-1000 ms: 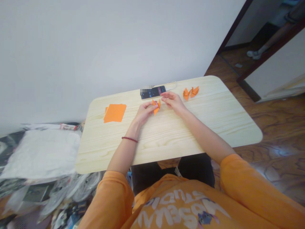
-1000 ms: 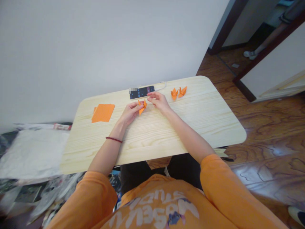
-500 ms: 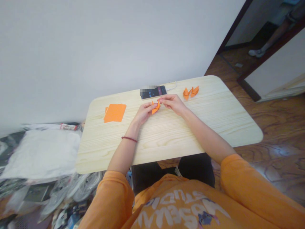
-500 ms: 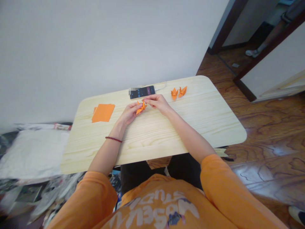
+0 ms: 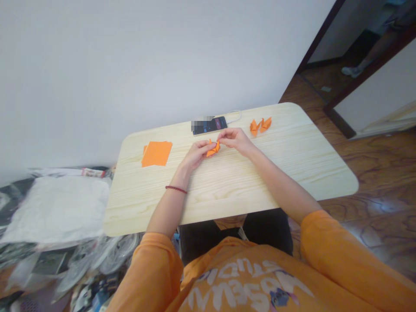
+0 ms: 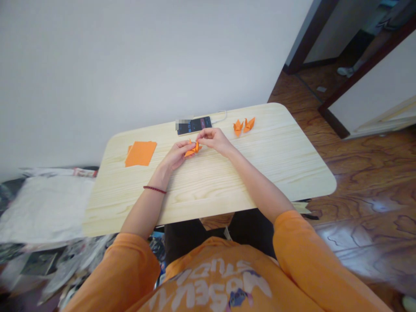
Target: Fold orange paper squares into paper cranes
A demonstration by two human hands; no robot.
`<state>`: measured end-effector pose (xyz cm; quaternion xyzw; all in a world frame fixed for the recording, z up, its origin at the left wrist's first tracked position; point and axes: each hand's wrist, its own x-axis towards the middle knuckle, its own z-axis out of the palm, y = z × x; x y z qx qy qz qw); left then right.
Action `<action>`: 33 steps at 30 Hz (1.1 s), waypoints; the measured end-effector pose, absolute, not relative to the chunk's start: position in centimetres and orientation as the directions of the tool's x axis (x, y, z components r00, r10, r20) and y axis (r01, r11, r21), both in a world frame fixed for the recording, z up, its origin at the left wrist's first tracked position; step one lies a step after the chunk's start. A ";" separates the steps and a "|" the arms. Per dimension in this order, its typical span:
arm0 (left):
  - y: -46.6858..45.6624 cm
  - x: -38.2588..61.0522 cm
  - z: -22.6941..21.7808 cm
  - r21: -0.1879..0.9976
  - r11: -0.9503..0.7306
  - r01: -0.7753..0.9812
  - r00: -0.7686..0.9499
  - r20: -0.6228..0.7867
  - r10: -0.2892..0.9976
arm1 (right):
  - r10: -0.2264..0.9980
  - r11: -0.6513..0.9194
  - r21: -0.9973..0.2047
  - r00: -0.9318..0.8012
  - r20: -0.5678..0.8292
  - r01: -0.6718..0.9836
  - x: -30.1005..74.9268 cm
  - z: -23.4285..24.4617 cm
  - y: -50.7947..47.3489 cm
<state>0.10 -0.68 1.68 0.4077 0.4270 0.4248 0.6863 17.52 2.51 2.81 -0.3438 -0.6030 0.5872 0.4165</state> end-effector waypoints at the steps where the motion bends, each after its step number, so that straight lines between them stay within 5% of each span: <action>1: -0.7 0.1 1.8 0.923 0.308 -0.229 0.281 -0.240 0.929 | 0.899 0.115 -0.991 -0.418 0.130 -0.060 17.6 2.9 2.5; 7: -0.8 0.1 2.1 0.938 0.299 -0.176 0.285 -0.242 0.928 | 0.868 0.286 -0.957 -0.438 0.235 0.054 17.8 2.8 2.8; 33: -0.4 0.8 0.6 0.984 0.140 -0.111 0.133 -0.125 0.983 | 0.855 0.488 -0.855 -0.295 0.427 0.176 17.6 1.8 2.7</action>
